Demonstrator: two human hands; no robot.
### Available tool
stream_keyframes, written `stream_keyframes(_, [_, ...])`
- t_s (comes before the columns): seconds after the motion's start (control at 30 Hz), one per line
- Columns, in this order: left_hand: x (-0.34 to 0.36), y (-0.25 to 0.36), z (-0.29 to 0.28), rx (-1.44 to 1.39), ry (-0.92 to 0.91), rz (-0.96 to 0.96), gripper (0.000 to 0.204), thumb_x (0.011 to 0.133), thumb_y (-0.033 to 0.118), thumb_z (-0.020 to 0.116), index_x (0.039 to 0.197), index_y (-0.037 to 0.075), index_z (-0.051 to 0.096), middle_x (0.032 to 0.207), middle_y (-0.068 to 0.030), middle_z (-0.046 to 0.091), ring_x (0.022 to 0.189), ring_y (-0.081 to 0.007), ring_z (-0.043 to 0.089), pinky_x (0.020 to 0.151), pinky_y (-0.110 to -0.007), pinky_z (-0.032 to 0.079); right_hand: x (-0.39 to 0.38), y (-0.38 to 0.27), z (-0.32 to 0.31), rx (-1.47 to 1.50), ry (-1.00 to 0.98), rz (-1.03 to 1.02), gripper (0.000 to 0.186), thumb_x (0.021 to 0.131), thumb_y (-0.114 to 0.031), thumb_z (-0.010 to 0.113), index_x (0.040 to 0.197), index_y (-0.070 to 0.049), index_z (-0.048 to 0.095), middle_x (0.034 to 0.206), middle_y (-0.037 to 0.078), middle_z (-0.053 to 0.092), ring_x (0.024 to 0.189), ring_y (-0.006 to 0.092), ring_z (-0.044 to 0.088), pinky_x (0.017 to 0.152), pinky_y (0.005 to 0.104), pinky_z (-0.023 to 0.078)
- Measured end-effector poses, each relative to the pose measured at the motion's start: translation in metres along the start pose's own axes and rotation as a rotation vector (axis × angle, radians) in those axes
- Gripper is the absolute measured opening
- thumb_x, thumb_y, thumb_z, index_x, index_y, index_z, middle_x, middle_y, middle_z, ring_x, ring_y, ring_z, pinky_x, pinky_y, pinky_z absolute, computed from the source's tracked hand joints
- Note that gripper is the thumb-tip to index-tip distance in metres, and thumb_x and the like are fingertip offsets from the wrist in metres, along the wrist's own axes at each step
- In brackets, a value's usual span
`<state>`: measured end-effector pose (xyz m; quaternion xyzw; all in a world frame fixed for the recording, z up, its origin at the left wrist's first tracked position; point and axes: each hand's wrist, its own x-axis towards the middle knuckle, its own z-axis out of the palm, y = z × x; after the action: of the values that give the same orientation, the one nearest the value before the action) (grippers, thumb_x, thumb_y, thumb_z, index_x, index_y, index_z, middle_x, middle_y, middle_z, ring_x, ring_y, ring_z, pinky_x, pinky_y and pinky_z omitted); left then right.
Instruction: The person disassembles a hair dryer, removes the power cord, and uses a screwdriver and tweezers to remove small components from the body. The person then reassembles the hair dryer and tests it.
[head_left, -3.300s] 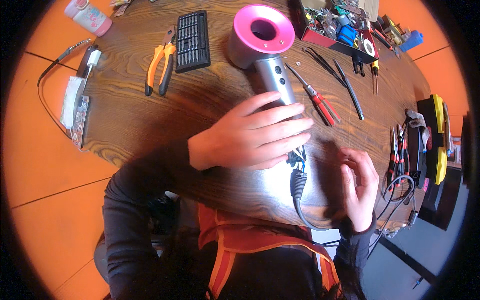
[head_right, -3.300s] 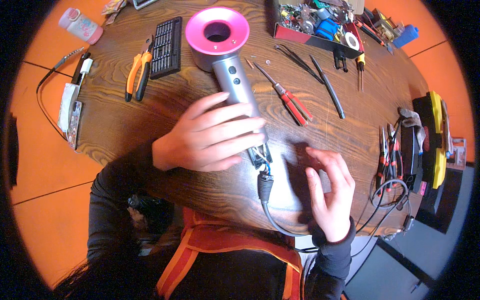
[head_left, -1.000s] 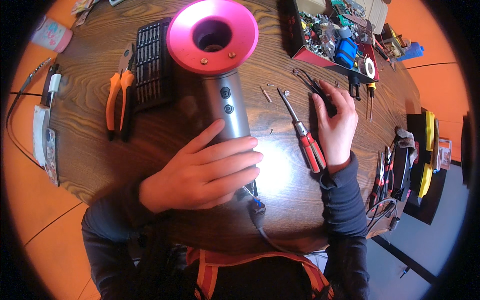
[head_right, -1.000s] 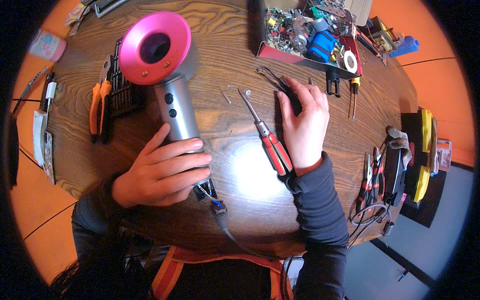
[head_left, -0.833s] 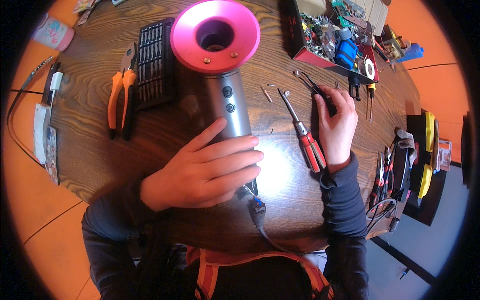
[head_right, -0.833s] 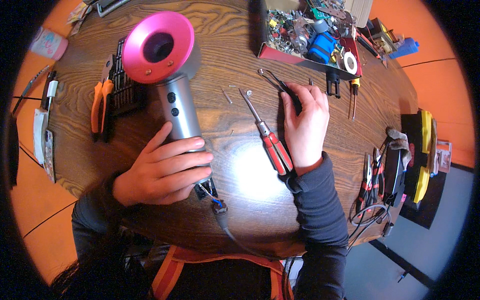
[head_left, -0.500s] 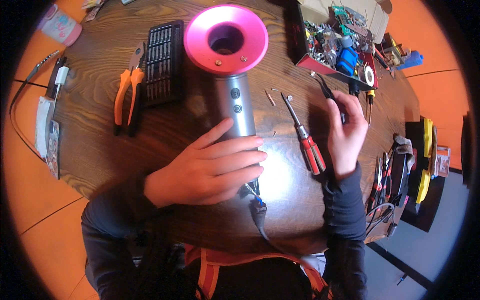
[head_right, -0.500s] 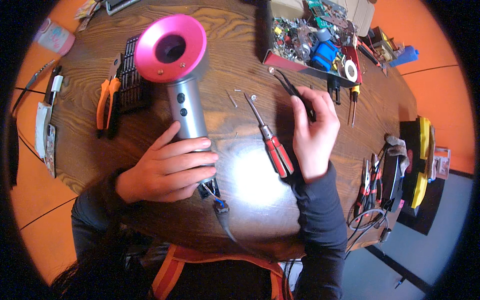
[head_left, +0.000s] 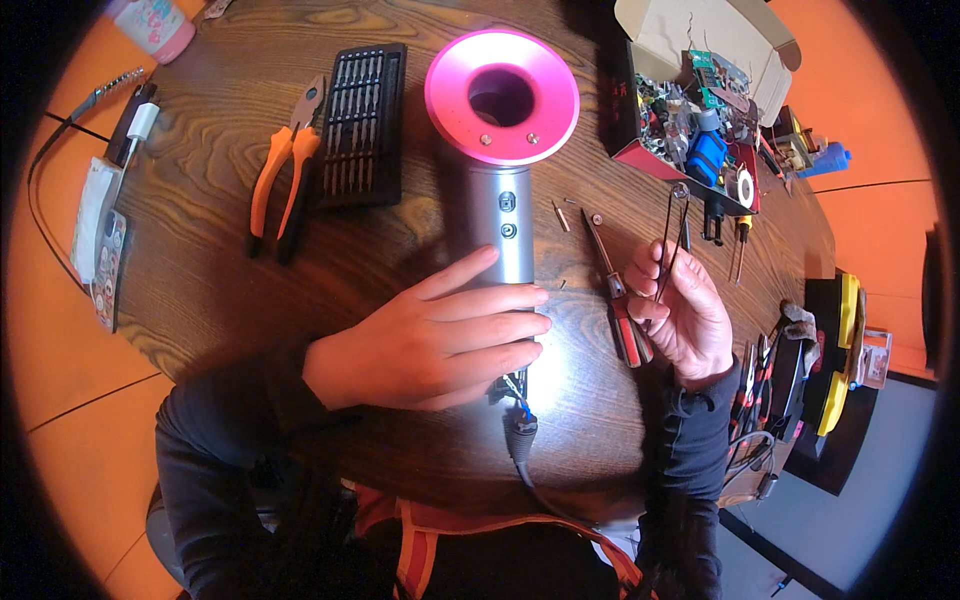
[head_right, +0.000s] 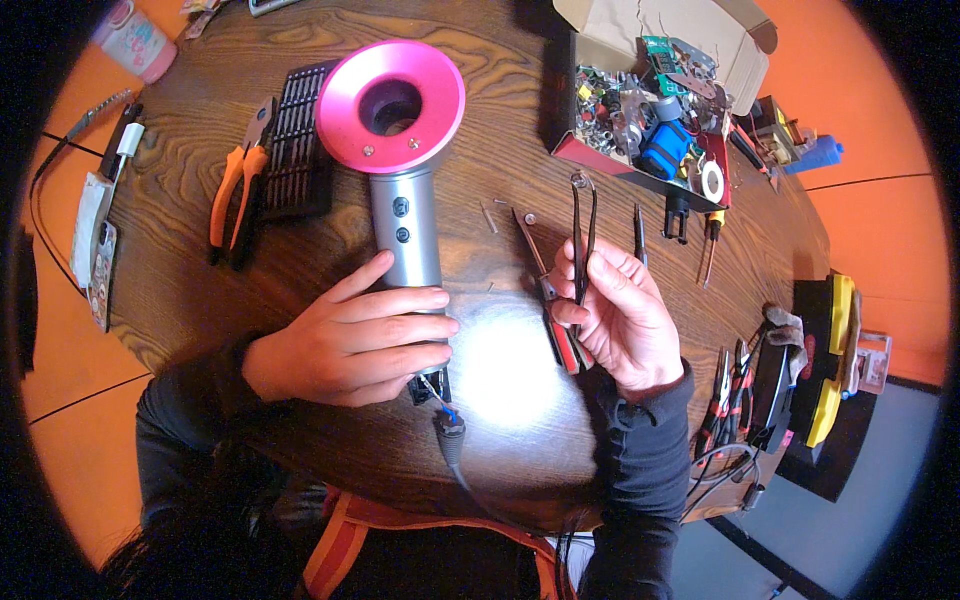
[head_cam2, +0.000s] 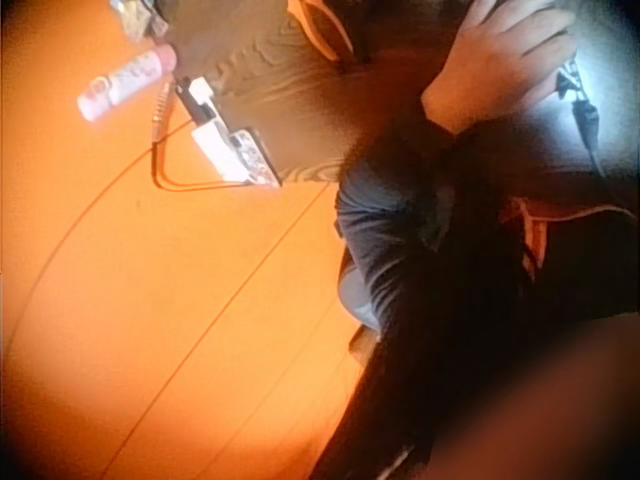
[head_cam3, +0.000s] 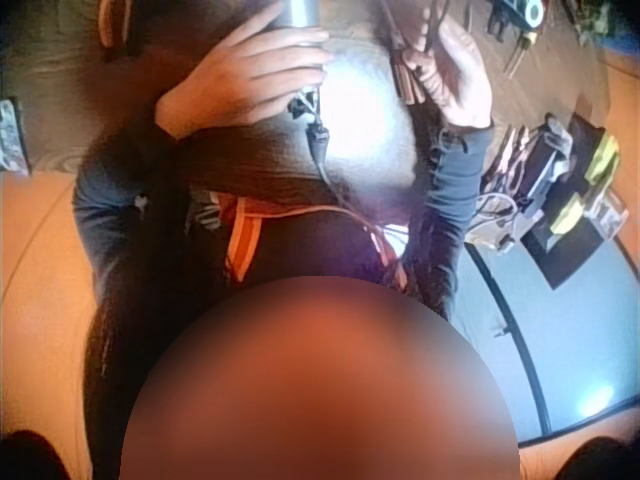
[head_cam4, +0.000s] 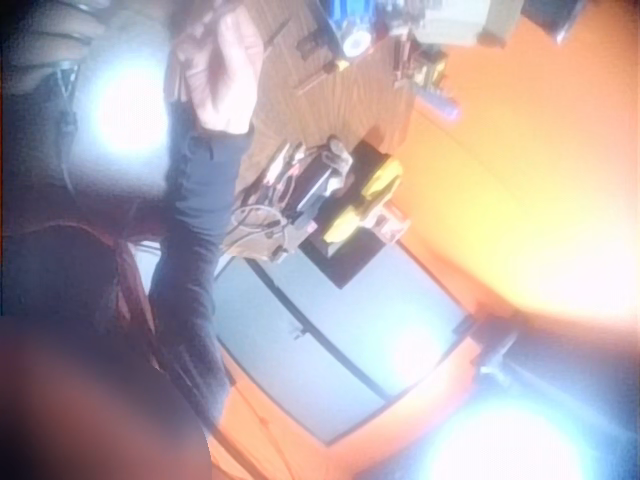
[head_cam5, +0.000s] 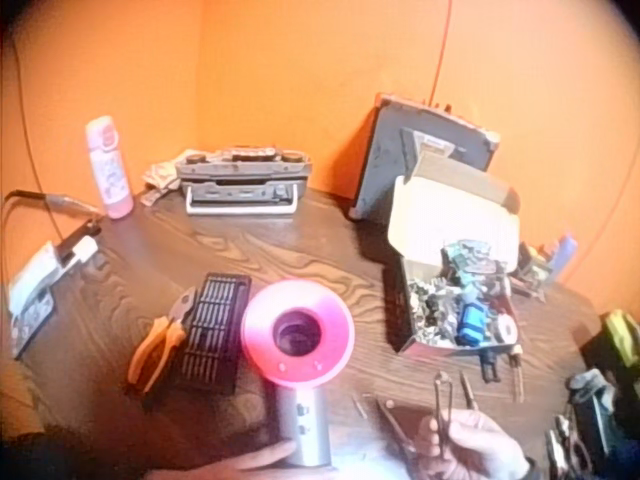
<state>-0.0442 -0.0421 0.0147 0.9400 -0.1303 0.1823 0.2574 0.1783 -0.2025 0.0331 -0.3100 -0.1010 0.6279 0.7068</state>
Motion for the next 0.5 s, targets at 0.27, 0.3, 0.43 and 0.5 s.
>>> stream_keyframes(0.27, [0.000, -0.001, -0.001, 0.002, -0.002, 0.008, 0.029, 0.075, 0.014, 0.062, 0.103, 0.014, 0.061, 0.116, -0.0006, 0.057, 0.119, -0.0191, 0.048, 0.110, -0.049, 0.013, 0.001, 0.001, 0.001, 0.006, 0.011, 0.013, 0.022, 0.089, -0.010, 0.054, 0.106, 0.004, 0.058, 0.088, 0.009, 0.056, 0.079, 0.0157, 0.049, 0.059, 0.0237, 0.041])
stream_keyframes(0.3, [0.000, -0.001, 0.000, -0.005, 0.001, 0.006, 0.028, 0.075, 0.014, 0.062, 0.103, 0.014, 0.061, 0.116, -0.0006, 0.057, 0.119, -0.0190, 0.048, 0.110, -0.048, 0.013, 0.001, 0.001, 0.002, -0.003, 0.015, 0.008, 0.022, 0.089, -0.011, 0.054, 0.105, 0.004, 0.058, 0.088, 0.009, 0.056, 0.079, 0.0154, 0.049, 0.059, 0.0237, 0.042])
stream_keyframes(0.43, [0.001, -0.001, 0.002, -0.023, 0.040, 0.024, 0.025, 0.074, 0.013, 0.061, 0.100, 0.011, 0.061, 0.113, -0.0028, 0.057, 0.119, -0.0199, 0.048, 0.109, -0.049, 0.017, -0.002, 0.007, 0.013, -0.280, 0.119, -0.115, 0.022, 0.088, -0.013, 0.056, 0.104, 0.003, 0.058, 0.085, 0.008, 0.056, 0.072, 0.0132, 0.050, 0.059, 0.0234, 0.042])
stream_keyframes(0.5, [0.001, -0.002, 0.004, -0.068, 0.083, 0.043, 0.021, 0.074, 0.011, 0.059, 0.094, 0.007, 0.060, 0.109, -0.0061, 0.058, 0.119, -0.0218, 0.047, 0.107, -0.050, 0.024, -0.004, 0.014, 0.022, -0.589, 0.192, -0.276, 0.019, 0.086, -0.008, 0.058, 0.102, 0.003, 0.059, 0.082, 0.006, 0.056, 0.063, 0.0106, 0.050, 0.057, 0.0212, 0.041])
